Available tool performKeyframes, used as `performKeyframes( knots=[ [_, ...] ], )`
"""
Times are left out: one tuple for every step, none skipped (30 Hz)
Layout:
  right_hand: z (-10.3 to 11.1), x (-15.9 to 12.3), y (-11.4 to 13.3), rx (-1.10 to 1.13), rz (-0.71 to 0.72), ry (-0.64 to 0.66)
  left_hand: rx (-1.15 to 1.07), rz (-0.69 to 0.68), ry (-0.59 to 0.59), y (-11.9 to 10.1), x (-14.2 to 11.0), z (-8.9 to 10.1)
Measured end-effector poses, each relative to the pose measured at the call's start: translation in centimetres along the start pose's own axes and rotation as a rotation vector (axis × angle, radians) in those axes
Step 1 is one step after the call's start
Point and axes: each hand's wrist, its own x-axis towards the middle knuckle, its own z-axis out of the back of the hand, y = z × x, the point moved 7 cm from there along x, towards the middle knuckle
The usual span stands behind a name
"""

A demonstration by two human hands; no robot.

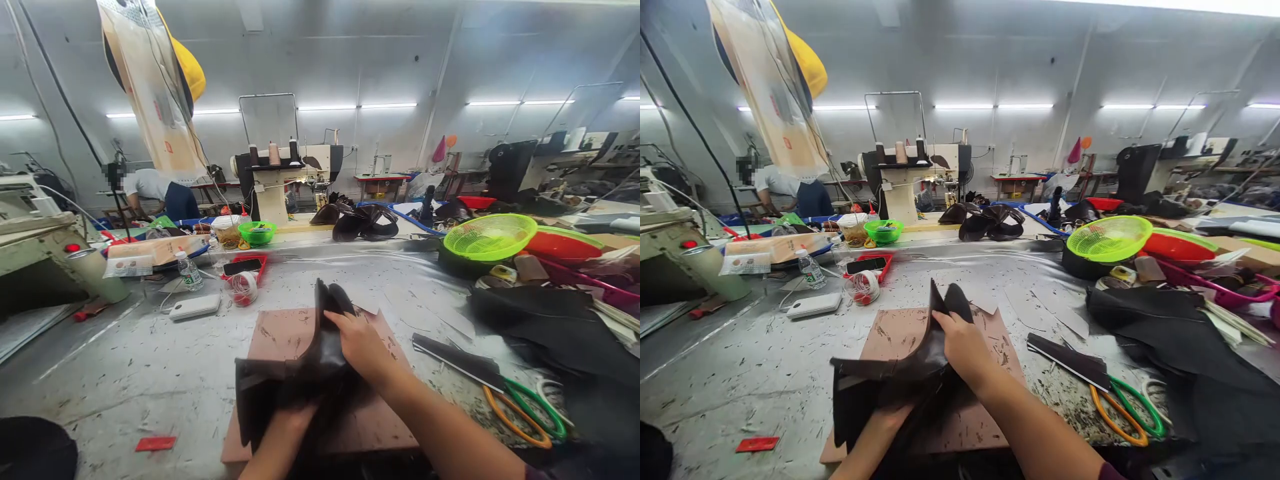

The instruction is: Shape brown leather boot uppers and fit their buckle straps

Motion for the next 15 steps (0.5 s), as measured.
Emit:
performKeyframes(
  knots=[
    [0.1,0.1,-0.3,-0.02,-0.01,-0.018,0.029,-0.006,0.008,0.2,-0.5,0.8],
    [0.2,0.2,-0.4,-0.042,-0.012,-0.025,0.054,-0.004,0.008,0.4,-1.0,1.6],
    [0.1,0.3,-0.3,-0.065,-0.006,-0.019,0.066,0.016,0.0,0.6,-1.4,2.5],
    [-0.1,0.4,0.0,-0.088,0.002,-0.007,0.064,0.046,-0.02,0.9,-1.8,3.4],
    [-0.3,0.5,0.4,-0.112,0.012,0.008,0.05,0.069,-0.054,1.1,-2.1,4.2],
    [-0.6,0.6,0.8,-0.14,0.019,0.024,0.034,0.083,-0.096,1.2,-2.5,4.9],
    [-0.8,0.7,1.2,-0.17,0.023,0.037,0.021,0.087,-0.139,1.3,-2.9,5.5],
    [-1.0,0.9,1.6,-0.201,0.025,0.049,0.013,0.077,-0.179,1.3,-3.3,6.0],
    [-1.1,1.1,1.9,-0.229,0.025,0.06,0.011,0.059,-0.207,1.3,-3.8,6.3],
    [-1.2,1.3,2.1,-0.253,0.023,0.074,0.006,0.055,-0.234,1.5,-4.4,6.5],
    [-1.3,1.5,2.3,-0.271,0.019,0.097,-0.004,0.076,-0.254,1.8,-4.9,6.7],
    [-1.4,1.7,2.5,-0.288,0.015,0.119,-0.018,0.11,-0.272,2.2,-5.4,6.9],
    [-1.4,1.9,2.9,-0.308,0.019,0.128,-0.03,0.137,-0.289,2.6,-5.8,7.1],
    [-1.2,1.9,3.4,-0.327,0.035,0.108,-0.038,0.152,-0.3,2.9,-6.0,7.2],
    [-0.8,1.8,4.3,-0.339,0.073,0.056,-0.04,0.152,-0.291,3.0,-6.1,7.3]
  ],
)
